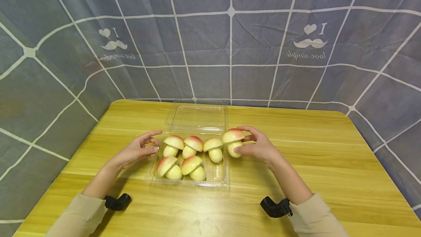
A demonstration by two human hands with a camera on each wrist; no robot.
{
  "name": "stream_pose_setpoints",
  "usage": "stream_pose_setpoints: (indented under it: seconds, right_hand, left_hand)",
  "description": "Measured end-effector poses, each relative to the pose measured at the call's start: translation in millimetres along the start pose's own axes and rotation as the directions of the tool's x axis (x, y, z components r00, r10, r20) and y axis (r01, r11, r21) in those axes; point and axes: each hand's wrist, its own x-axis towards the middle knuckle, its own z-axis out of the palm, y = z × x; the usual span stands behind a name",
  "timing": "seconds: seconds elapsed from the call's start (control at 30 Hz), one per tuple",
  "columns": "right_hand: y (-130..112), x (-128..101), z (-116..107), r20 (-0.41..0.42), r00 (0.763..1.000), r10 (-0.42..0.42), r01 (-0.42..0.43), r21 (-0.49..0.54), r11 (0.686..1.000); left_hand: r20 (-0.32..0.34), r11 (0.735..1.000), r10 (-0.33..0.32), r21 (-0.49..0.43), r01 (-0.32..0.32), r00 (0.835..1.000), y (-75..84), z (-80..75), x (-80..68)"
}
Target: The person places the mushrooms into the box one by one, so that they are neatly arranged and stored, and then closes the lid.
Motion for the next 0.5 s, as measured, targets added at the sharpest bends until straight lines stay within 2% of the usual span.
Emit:
stream_pose_setpoints:
  seconds: [0.27, 0.5]
  right_hand:
    - [-1, -1, 15, 0.086, 0.995, -0.047, 0.045, 0.021, 0.999]
    - [0, 0, 27, 0.108, 0.993, -0.056, 0.055, 0.014, 0.998]
  left_hand:
    - [-0.001, 1.0, 0.0, 0.012, 0.0, 1.0, 0.7, 0.0, 0.4]
    - [0.003, 1.0, 0.002, 0.004, -0.002, 1.0, 0.7, 0.6, -1.2]
